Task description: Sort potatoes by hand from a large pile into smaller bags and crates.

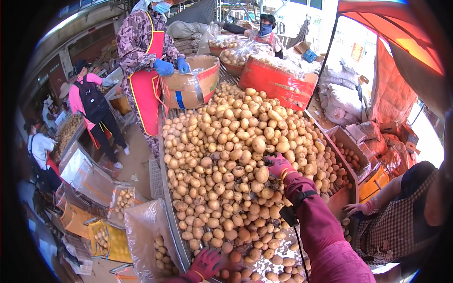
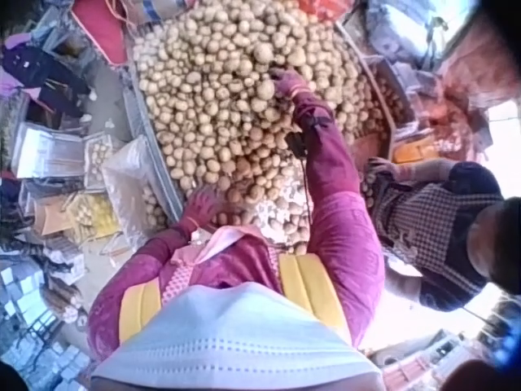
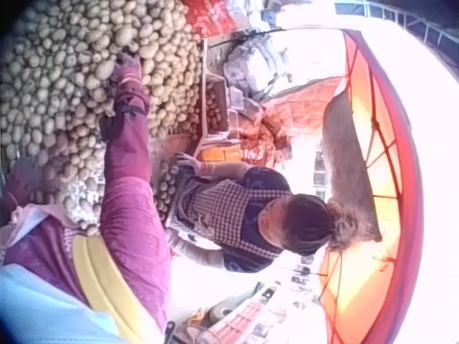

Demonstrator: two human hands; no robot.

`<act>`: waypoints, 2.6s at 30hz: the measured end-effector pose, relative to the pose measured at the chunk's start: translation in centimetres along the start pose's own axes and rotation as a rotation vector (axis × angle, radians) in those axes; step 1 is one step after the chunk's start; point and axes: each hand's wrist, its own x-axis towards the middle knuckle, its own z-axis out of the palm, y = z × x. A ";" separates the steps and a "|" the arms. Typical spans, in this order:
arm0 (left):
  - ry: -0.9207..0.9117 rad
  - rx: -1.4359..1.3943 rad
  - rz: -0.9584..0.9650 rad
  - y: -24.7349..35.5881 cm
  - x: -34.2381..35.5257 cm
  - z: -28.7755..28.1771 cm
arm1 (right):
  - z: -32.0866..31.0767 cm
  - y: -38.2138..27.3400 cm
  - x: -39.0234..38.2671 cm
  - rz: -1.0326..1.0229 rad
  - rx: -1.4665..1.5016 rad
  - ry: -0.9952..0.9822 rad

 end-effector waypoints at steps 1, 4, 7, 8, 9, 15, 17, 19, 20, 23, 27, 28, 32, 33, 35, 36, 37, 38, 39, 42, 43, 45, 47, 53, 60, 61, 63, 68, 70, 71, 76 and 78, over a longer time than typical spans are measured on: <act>-0.046 0.001 -0.019 -0.1 0.0 -0.1 | 0.3 -0.1 -0.7 0.005 0.004 -0.026; -0.033 0.010 -0.016 -0.4 0.0 0.2 | 1.7 -0.6 -3.5 0.080 -0.150 -0.134; 0.029 -0.014 -0.046 -0.4 -0.2 0.9 | 3.5 -0.3 -6.7 0.078 -0.220 -0.141; 0.039 0.009 -0.043 -0.3 -0.4 1.0 | 4.2 -0.1 -7.9 0.076 -0.226 -0.159; 0.015 0.021 -0.058 -0.2 -0.4 1.1 | 4.9 0.1 -9.1 0.104 -0.178 -0.154; 0.029 0.014 -0.050 -0.2 -1.1 1.3 | 9.7 0.3 -14.8 0.077 -0.021 -0.047; 0.019 -0.003 -0.070 -0.5 -1.1 1.9 | 11.4 0.5 -16.3 0.064 0.075 0.011; 0.071 0.014 -0.056 -0.6 -1.2 2.4 | 13.0 0.8 -18.0 0.042 0.069 0.095; 0.092 0.008 -0.055 -0.6 -1.3 2.7 | 13.6 1.0 -18.8 0.022 -0.037 0.090; 0.097 -0.006 -0.066 -0.4 -1.4 3.3 | 15.9 1.3 -22.2 0.058 -0.084 0.141; 0.106 -0.042 -0.066 -0.5 -1.2 3.4 | 18.4 -1.0 -27.0 0.091 -0.282 0.163; 0.098 -0.039 -0.089 -0.8 -1.1 3.3 | 18.9 -2.2 -27.7 0.072 -0.268 0.138; 0.031 0.025 -0.073 -0.5 -1.2 2.8 | 20.0 -8.2 -29.9 -0.139 -0.272 -0.002; 0.039 -0.010 -0.054 -0.7 -1.2 2.7 | 19.4 -8.7 -31.0 -0.262 -0.226 0.015; 0.066 -0.046 -0.054 -1.1 -1.2 2.6 | 16.9 -7.5 -35.0 -0.332 -0.187 0.071; 0.071 -0.042 -0.041 -1.1 -1.1 2.7 | 16.7 -6.9 -36.9 -0.363 -0.171 0.118; 0.086 -0.100 -0.027 -1.2 -0.9 2.7 | 16.3 -6.0 -39.0 -0.355 -0.108 0.151; 0.045 -0.059 -0.045 -1.0 -0.7 2.7 | 16.0 -4.8 -41.3 -0.351 -0.092 0.172; 0.087 -0.078 -0.009 -0.8 -0.6 2.7 | 16.3 -3.7 -43.5 -0.330 0.008 0.236; -0.012 -0.087 -0.044 -0.5 -0.6 2.4 | 16.9 -1.7 -49.7 -0.080 0.059 0.199; 0.004 -0.070 -0.046 -0.5 -0.6 2.3 | 17.1 -1.4 -51.3 -0.030 0.066 0.162; 0.046 -0.055 -0.023 -0.7 -0.3 2.3 | 18.0 -0.9 -53.4 0.040 0.083 0.115; 0.017 -0.041 -0.003 -0.8 0.0 2.5 | 18.8 -0.3 -54.6 0.054 0.122 0.169; 0.029 -0.068 -0.008 -0.6 0.1 2.5 | 18.0 1.2 -52.2 0.117 0.282 0.068; -0.029 -0.033 -0.082 0.1 0.4 2.3 | 16.7 -1.0 -38.7 -0.013 0.210 0.271; -0.030 -0.032 -0.087 0.2 0.4 2.2 | 17.1 -0.7 -37.5 -0.068 0.091 0.160; -0.028 -0.036 -0.092 0.2 0.4 2.3 | 18.5 -0.1 -36.5 -0.052 0.165 0.020; -0.066 -0.015 -0.083 -0.2 0.4 2.2 | 20.2 2.4 -39.3 -0.048 0.637 0.076; -0.055 -0.039 -0.090 -0.3 0.3 2.1 | 18.5 3.3 -40.4 0.309 1.082 -0.066; -0.050 -0.050 -0.082 -0.3 0.3 2.0 | 17.2 3.8 -40.2 0.366 1.296 -0.037; -0.058 -0.062 -0.076 -0.3 0.4 1.7 | 12.3 4.0 -34.4 0.204 1.359 0.212; -0.050 -0.061 -0.067 -0.3 0.4 1.7 | 12.9 2.9 -31.1 0.162 0.377 0.246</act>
